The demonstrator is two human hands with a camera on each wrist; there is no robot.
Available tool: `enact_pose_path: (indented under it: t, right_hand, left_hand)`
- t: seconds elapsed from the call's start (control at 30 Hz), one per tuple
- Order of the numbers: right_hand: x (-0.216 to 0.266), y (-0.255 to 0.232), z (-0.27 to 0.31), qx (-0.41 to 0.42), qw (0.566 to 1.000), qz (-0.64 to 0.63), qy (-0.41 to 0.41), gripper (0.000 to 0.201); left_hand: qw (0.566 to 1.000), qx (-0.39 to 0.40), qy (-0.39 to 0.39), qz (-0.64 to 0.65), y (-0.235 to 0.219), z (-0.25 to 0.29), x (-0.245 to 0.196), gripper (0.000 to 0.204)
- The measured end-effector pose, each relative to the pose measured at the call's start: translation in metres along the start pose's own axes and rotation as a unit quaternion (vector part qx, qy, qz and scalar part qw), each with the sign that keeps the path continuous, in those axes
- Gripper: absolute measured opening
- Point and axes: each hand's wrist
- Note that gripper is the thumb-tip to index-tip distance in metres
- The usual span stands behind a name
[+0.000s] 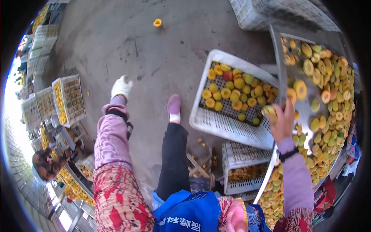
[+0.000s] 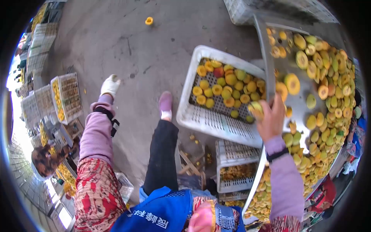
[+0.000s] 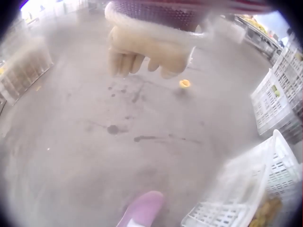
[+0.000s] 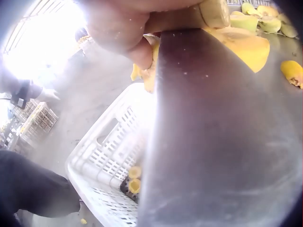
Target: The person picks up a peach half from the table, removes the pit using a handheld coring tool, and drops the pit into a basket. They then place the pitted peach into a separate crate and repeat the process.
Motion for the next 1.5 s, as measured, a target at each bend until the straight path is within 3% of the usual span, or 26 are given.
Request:
enact_pose_path:
  t: [0.07, 0.13, 0.2, 0.33, 0.47, 0.67, 0.77, 0.8, 0.83, 0.87, 0.93, 0.97, 1.07, 1.1, 1.2, 1.3, 1.33, 1.4, 1.47, 1.5]
  right_hand:
    - [0.003, -0.001, -0.002, 0.015, 1.0, -0.018, 0.021, 0.037]
    - [0.003, -0.001, -0.002, 0.043, 0.998, -0.008, 0.04, 0.035]
    - [0.001, 0.001, 0.002, 0.052, 0.997, 0.02, 0.047, 0.034]
    - [-0.002, -0.001, 0.011, 0.11, 0.99, 0.03, 0.085, 0.033]
    - [-0.004, 0.001, 0.021, 0.104, 0.987, 0.041, 0.119, 0.034]
    - [-0.019, -0.002, 0.048, 0.116, 0.983, 0.084, 0.119, 0.039]
    - [-0.013, -0.001, 0.048, 0.128, 0.974, 0.14, 0.121, 0.042]
    - [-0.01, -0.004, 0.044, 0.119, 0.974, 0.157, 0.114, 0.041]
    - [-0.013, -0.01, 0.061, 0.204, 0.956, 0.095, 0.189, 0.044]
    - [-0.012, -0.005, 0.059, 0.172, 0.968, 0.114, 0.141, 0.046]
    - [-0.001, -0.006, 0.029, 0.183, 0.972, 0.091, 0.113, 0.036]
    - [0.005, -0.005, 0.022, 0.159, 0.973, 0.071, 0.152, 0.03]
    - [0.009, 0.006, -0.002, 0.046, 0.991, 0.032, 0.119, 0.025]
    - [0.007, 0.006, -0.006, 0.033, 0.994, 0.024, 0.103, 0.026]
    - [0.008, 0.0, -0.012, 0.033, 0.995, 0.016, 0.097, 0.029]
    - [0.004, 0.002, -0.011, -0.02, 0.998, 0.021, 0.056, 0.029]
    - [0.005, 0.001, -0.011, -0.04, 0.998, 0.021, 0.045, 0.029]
    - [0.003, 0.001, -0.005, -0.024, 0.997, -0.026, 0.07, 0.037]
    - [0.001, 0.003, -0.003, -0.068, 0.997, 0.003, 0.038, 0.029]
    - [0.0, 0.004, -0.003, -0.078, 0.996, -0.003, 0.035, 0.026]
  left_hand:
    - [0.997, 0.036, 0.06, -0.041, 0.01, -0.054, -0.034, 0.048]
    - [0.995, 0.074, 0.058, -0.04, 0.02, -0.112, -0.064, 0.048]
    - [0.977, 0.036, 0.171, -0.119, 0.007, -0.147, -0.101, 0.047]
    - [0.962, 0.016, 0.217, -0.163, 0.023, -0.217, -0.154, 0.047]
    - [0.958, 0.055, 0.214, -0.183, 0.06, -0.274, -0.191, 0.051]
    - [0.952, 0.085, 0.196, -0.22, 0.11, -0.34, -0.206, 0.053]
    - [0.969, 0.003, 0.232, -0.084, 0.139, -0.36, -0.19, 0.054]
    - [0.966, -0.028, 0.249, -0.065, 0.141, -0.349, -0.184, 0.052]
    - [0.959, -0.055, 0.276, -0.043, 0.142, -0.332, -0.181, 0.05]
    - [0.951, -0.047, 0.304, 0.013, 0.144, -0.317, -0.177, 0.051]
    - [0.896, -0.104, 0.421, 0.092, 0.132, -0.254, -0.176, 0.049]
    - [0.888, -0.057, 0.43, 0.155, 0.113, -0.209, -0.18, 0.046]
    - [0.824, 0.049, 0.523, 0.212, 0.067, -0.095, -0.182, 0.048]
    - [0.781, 0.06, 0.576, 0.233, 0.054, -0.058, -0.186, 0.05]
    - [0.751, 0.197, 0.579, 0.247, 0.037, 0.041, -0.21, 0.044]
    - [0.692, 0.306, 0.609, 0.239, 0.053, 0.114, -0.257, 0.045]
    - [0.675, 0.303, 0.628, 0.24, 0.064, 0.14, -0.273, 0.045]
    - [0.699, 0.325, 0.606, 0.198, 0.078, 0.175, -0.284, 0.047]
    - [0.762, 0.304, 0.557, 0.131, 0.084, 0.206, -0.269, 0.05]
    - [0.771, 0.285, 0.564, 0.076, 0.097, 0.219, -0.25, 0.055]
Point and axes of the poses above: each hand's wrist, its own z-axis away from the middle knuckle, its own y-axis out of the palm, x = y × z, and after that the axes turned 5 degrees about -y, right-handed
